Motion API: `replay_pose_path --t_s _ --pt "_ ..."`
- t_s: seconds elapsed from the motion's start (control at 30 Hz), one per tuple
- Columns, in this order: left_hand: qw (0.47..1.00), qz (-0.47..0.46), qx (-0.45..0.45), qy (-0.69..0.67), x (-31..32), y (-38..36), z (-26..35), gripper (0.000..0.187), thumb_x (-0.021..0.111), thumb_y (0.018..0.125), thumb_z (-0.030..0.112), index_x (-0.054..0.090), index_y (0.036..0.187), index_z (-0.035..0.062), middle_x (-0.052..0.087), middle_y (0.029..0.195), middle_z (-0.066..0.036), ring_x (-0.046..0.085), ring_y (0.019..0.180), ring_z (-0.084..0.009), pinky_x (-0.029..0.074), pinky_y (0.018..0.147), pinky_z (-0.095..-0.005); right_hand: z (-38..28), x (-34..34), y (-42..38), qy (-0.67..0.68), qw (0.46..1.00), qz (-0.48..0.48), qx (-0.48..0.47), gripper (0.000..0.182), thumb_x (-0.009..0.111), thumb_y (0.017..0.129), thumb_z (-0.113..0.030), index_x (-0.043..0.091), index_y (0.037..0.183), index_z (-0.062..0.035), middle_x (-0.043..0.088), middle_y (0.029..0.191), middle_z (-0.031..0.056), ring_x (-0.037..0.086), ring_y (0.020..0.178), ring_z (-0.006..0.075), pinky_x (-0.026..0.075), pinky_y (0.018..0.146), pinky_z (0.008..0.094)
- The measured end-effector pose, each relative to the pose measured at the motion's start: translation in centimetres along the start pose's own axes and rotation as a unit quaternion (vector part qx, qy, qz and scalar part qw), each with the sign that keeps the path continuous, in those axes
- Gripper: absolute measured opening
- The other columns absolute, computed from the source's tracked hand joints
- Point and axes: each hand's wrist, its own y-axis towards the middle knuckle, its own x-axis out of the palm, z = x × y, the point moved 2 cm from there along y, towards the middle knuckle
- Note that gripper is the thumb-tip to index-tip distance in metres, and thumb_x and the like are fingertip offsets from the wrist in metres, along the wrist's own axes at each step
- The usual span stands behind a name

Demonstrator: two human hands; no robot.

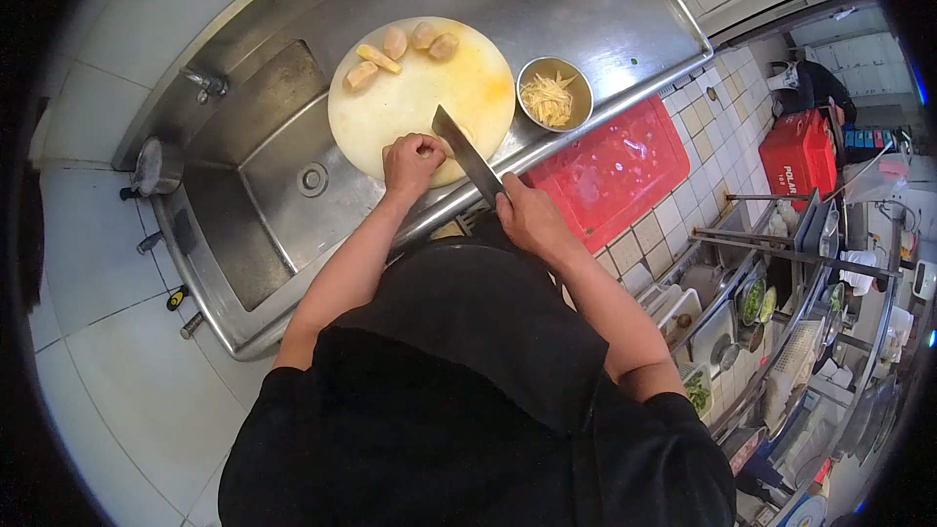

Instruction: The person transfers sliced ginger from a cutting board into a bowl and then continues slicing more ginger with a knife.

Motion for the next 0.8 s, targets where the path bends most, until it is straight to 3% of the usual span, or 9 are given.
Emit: replay_pose_path --t_s 0.27,0.43,0.53,0.77,0.8 --pt "0.999 -0.002 0.002 0.043 -0.1 -0.2 0.5 0.01 0.075 0.078 0.021 0.074 0.081 0.0123 0.073 0.089 -0.002 0.065 0.09 -0.0224 0.041 0.09 -0.0375 -0.2 -0.3 0.2 0.005 0.999 0.041 0.011 0.021 0.053 0.1 -0.021 0.049 0.106 -0.0011 0.062 0.084 0.0361 0.06 0.084 0.0562 0.043 0.073 0.0643" --pt "0.999 0.039 0.035 0.011 0.1 -0.2 0.1 0.016 0.076 0.082 0.024 0.074 0.09 0.0103 0.073 0.091 -0.002 0.066 0.086 -0.0204 0.044 0.088 -0.036 0.2 0.0 0.3 0.02 0.998 0.059 0.012 0.021 0.053 0.1 -0.021 0.049 0.106 -0.0018 0.063 0.084 0.0351 0.06 0.084 0.056 0.043 0.072 0.0643" --pt "1.0 0.011 0.023 -0.006 0.0 0.4 0.0 0.017 0.075 0.083 0.024 0.074 0.091 0.0096 0.073 0.093 -0.003 0.066 0.085 -0.0201 0.045 0.087 -0.0362 1.1 0.3 0.3 0.037 0.998 0.055 0.01 0.02 0.053 0.1 -0.021 0.05 0.107 -0.0023 0.063 0.086 0.0345 0.06 0.085 0.0556 0.043 0.072 0.0642" --pt "0.999 -0.026 0.01 0.02 0.1 0.7 -0.5 0.015 0.073 0.083 0.025 0.074 0.09 0.0119 0.073 0.094 -0.005 0.065 0.088 -0.023 0.04 0.089 -0.0394 2.9 1.2 0.9 0.115 0.992 0.053 0.02 0.023 0.055 0.099 -0.024 0.053 0.102 -0.0017 0.062 0.084 0.0325 0.061 0.087 0.0548 0.044 0.071 0.0583" --pt "0.999 -0.018 0.014 0.023 0.1 0.8 -0.5 0.016 0.075 0.083 0.024 0.075 0.089 0.0095 0.073 0.092 -0.005 0.066 0.083 -0.0213 0.045 0.084 -0.0367 3.0 1.2 0.9 0.129 0.99 0.05 0.032 0.024 0.056 0.1 -0.025 0.053 0.101 -0.0012 0.061 0.084 0.0321 0.061 0.088 0.0544 0.044 0.071 0.0564"
